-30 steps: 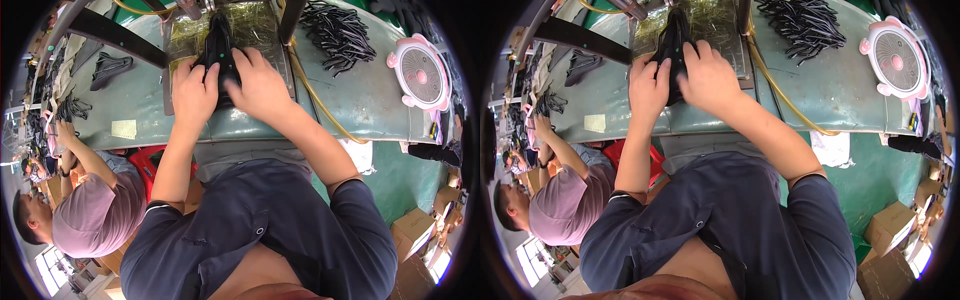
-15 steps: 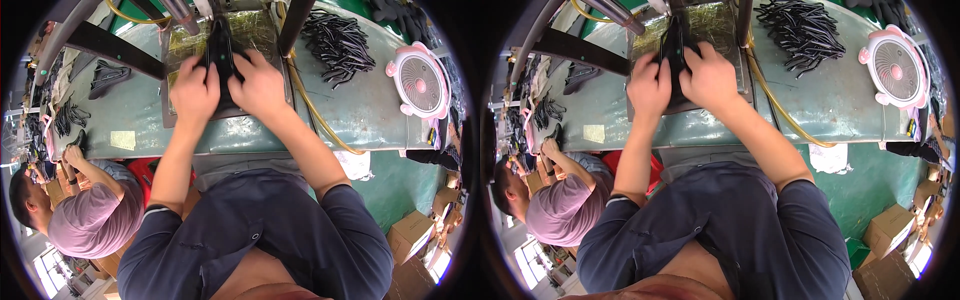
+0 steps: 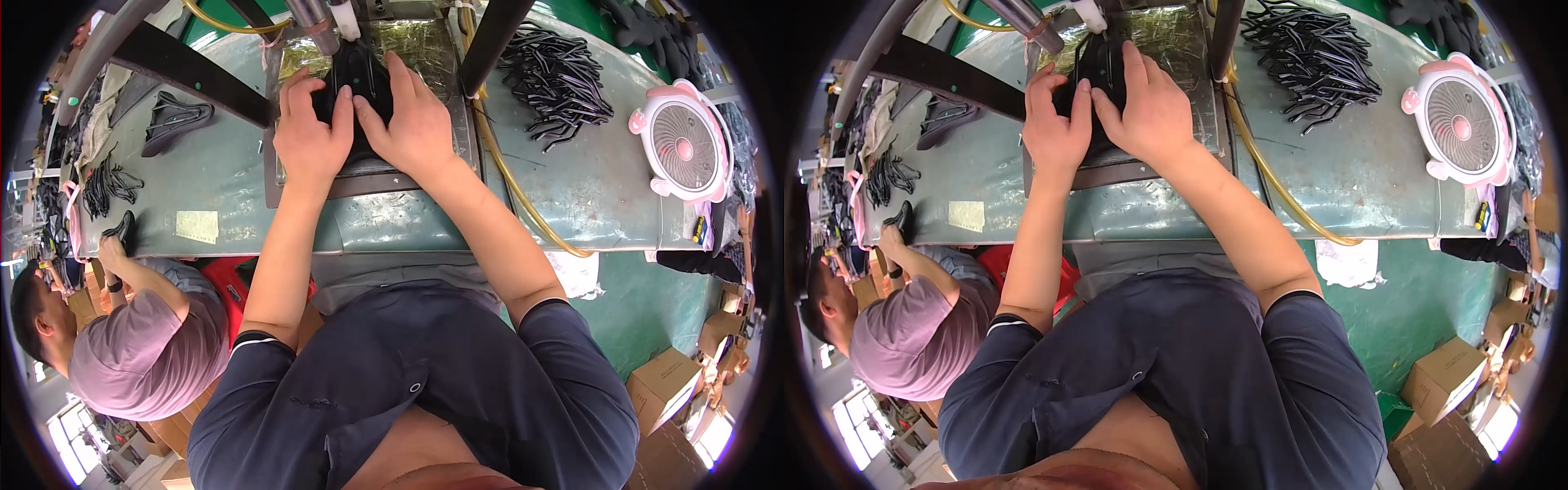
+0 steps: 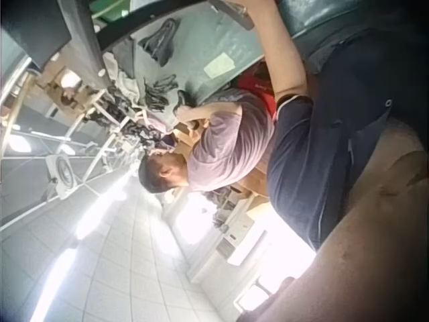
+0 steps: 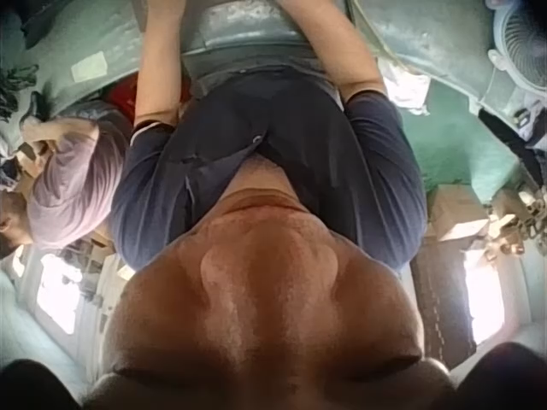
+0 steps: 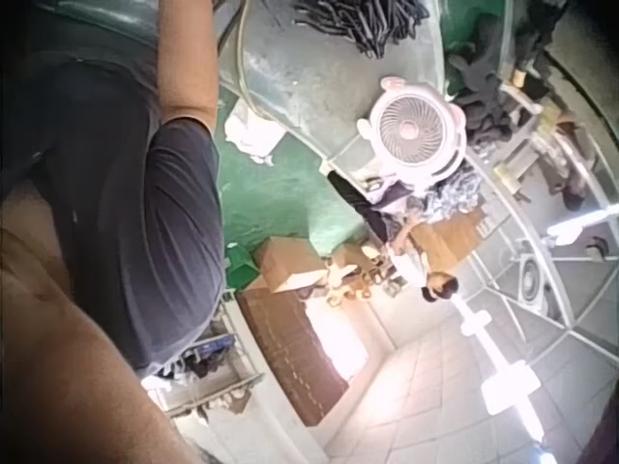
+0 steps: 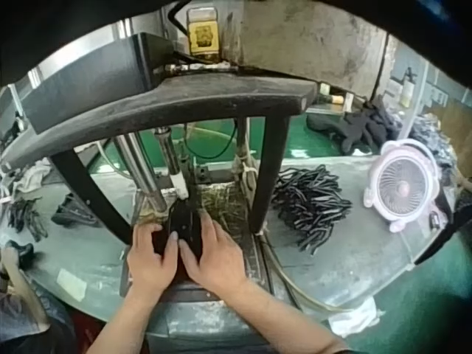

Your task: Fitting metal support rails into bicycle seat bases using a press machine.

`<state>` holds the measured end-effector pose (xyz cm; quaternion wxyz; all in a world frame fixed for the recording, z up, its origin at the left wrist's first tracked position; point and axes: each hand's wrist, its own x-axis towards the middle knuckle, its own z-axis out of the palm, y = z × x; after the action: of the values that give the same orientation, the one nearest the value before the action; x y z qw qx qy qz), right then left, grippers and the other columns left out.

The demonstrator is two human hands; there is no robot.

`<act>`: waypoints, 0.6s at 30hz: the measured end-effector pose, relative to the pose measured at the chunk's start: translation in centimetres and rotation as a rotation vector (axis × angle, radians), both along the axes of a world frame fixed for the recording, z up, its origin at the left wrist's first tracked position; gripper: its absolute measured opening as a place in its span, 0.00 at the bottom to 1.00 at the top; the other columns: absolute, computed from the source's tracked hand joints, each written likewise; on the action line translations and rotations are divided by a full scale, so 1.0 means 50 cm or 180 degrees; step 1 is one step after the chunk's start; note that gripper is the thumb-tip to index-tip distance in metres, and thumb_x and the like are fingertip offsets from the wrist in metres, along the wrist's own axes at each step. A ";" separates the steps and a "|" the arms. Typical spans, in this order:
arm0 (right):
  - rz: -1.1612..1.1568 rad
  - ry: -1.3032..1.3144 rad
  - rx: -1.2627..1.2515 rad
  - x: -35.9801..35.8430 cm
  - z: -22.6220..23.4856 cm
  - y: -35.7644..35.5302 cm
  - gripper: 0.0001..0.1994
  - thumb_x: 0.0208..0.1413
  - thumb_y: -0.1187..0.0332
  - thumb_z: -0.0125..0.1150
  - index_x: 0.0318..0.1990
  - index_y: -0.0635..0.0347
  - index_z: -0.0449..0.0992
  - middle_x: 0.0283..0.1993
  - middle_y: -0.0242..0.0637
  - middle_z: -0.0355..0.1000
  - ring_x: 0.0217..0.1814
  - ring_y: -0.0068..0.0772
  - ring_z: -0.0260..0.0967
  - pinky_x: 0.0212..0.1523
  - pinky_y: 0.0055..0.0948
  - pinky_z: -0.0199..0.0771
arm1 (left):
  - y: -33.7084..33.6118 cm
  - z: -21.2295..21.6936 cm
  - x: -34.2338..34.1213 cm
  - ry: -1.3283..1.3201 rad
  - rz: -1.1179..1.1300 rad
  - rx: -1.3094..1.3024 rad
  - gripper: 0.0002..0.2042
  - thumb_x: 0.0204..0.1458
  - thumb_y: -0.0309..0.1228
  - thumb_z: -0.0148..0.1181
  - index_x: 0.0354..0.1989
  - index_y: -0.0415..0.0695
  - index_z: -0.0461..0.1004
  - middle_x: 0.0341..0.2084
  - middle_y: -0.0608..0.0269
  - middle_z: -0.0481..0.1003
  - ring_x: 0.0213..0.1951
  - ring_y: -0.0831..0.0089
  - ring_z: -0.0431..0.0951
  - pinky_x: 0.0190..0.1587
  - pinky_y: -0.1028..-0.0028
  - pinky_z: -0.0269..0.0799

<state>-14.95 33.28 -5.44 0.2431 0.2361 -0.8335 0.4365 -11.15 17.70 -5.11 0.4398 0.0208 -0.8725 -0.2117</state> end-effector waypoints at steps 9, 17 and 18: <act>0.0857 -0.1481 -0.0733 0.007 0.072 0.081 0.36 0.61 0.63 0.68 0.75 0.66 0.64 0.69 0.59 0.71 0.66 0.64 0.74 0.65 0.50 0.78 | -0.051 0.064 0.016 -0.1839 -0.0073 0.0796 0.29 0.50 0.39 0.72 0.61 0.41 0.76 0.53 0.45 0.83 0.57 0.45 0.83 0.59 0.57 0.79; 0.0517 0.0036 0.0392 0.005 0.001 0.171 0.35 0.63 0.70 0.67 0.77 0.64 0.63 0.76 0.49 0.65 0.79 0.50 0.64 0.78 0.41 0.63 | 0.016 0.147 0.064 -0.2433 -0.2498 0.2021 0.29 0.55 0.43 0.75 0.58 0.33 0.79 0.46 0.45 0.86 0.50 0.55 0.87 0.55 0.64 0.81; 0.0590 -0.0370 -0.0458 0.025 0.001 0.165 0.32 0.64 0.73 0.66 0.75 0.66 0.64 0.74 0.45 0.68 0.76 0.46 0.67 0.77 0.39 0.65 | 0.018 0.136 0.077 -0.2445 -0.2976 0.2547 0.25 0.66 0.44 0.68 0.59 0.33 0.78 0.46 0.46 0.86 0.48 0.57 0.88 0.51 0.65 0.83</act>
<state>-13.71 41.51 -5.41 0.1692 0.2683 -0.7873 0.5287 -7.28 18.60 1.67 -0.0755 -0.1222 -0.7387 -0.6585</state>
